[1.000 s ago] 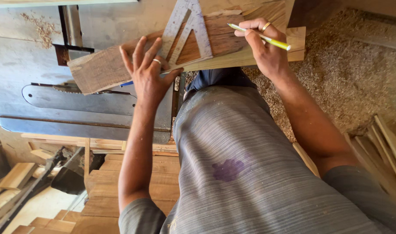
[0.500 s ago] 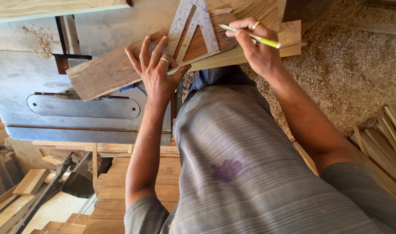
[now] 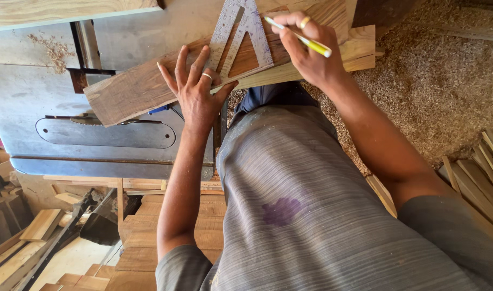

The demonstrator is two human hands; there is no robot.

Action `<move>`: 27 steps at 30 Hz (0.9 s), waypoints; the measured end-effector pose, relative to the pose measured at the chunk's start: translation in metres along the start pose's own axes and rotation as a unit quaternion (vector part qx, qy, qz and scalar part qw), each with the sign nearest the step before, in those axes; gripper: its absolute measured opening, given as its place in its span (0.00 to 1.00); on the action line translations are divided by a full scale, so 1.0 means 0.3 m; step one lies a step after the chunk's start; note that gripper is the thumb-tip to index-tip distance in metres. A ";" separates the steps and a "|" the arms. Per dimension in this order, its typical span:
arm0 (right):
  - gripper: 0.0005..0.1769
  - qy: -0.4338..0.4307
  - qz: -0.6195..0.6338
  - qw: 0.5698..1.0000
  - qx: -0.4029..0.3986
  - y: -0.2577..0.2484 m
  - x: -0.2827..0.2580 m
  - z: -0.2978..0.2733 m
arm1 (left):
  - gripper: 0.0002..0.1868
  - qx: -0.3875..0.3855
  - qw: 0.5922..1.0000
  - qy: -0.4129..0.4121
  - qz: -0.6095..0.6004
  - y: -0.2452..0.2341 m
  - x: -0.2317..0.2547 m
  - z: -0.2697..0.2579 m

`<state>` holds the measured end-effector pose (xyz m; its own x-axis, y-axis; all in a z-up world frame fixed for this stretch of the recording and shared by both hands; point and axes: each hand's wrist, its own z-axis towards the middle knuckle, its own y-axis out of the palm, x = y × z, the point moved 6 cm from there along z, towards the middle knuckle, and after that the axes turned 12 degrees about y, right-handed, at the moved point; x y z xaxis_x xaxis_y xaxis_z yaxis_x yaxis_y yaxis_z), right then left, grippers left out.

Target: The person uses a speed square and a pencil to draw straight lines on multiple wooden boards placed on a table saw. They repeatedly position the square, draw lines, and reposition the boards to mark different sections.

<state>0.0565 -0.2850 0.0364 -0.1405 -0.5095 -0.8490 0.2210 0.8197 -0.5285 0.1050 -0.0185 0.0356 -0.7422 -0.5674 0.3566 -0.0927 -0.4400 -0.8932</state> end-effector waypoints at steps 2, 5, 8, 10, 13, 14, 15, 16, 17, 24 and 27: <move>0.12 -0.020 -0.033 0.999 0.005 0.017 0.002 0.038 | 0.24 -0.007 1.000 -0.003 0.004 0.001 0.000 0.002; 0.12 -0.067 -0.076 0.995 0.017 0.025 -0.027 0.065 | 0.24 0.001 1.000 0.004 0.005 -0.006 0.004 0.010; 0.11 -0.068 -0.118 0.991 -0.008 0.014 -0.068 0.023 | 0.24 -0.007 1.000 -0.004 -0.003 -0.010 0.003 0.011; 0.11 -0.047 -0.169 0.983 -0.047 -0.009 -0.093 -0.052 | 0.23 -0.007 1.000 -0.005 -0.006 -0.013 0.004 0.015; 0.12 -0.090 -0.145 0.981 -0.093 -0.059 -0.145 -0.162 | 0.22 -0.004 1.000 -0.007 -0.016 -0.019 0.009 0.013; 0.12 -0.076 -0.137 0.983 -0.094 -0.071 -0.141 -0.160 | 0.22 -0.001 1.000 -0.007 -0.019 -0.020 0.009 0.017; 0.13 -0.060 -0.129 0.985 -0.096 -0.079 -0.132 -0.155 | 0.22 0.000 1.000 -0.005 -0.020 -0.022 0.011 0.015; 0.13 -0.044 -0.121 0.987 -0.098 -0.081 -0.119 -0.142 | 0.22 0.002 1.000 -0.003 -0.021 -0.025 0.010 0.013; 0.12 -0.042 -0.113 0.990 -0.079 -0.082 -0.108 -0.111 | 0.22 0.004 1.000 -0.002 -0.021 -0.027 0.011 0.014; 0.11 -0.074 -0.131 0.988 -0.018 -0.007 -0.057 0.080 | 0.23 0.010 1.000 -0.013 -0.027 -0.030 0.015 0.018; 0.11 -0.080 -0.135 0.987 -0.034 -0.012 -0.083 -0.001 | 0.23 0.013 0.999 -0.015 -0.027 -0.027 0.016 0.019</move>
<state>0.0588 -0.2752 0.0594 -0.0299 -0.7416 -0.6702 0.1305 0.6618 -0.7382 0.1060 -0.0215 0.0459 -0.7156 -0.5630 0.4134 -0.1150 -0.4888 -0.8648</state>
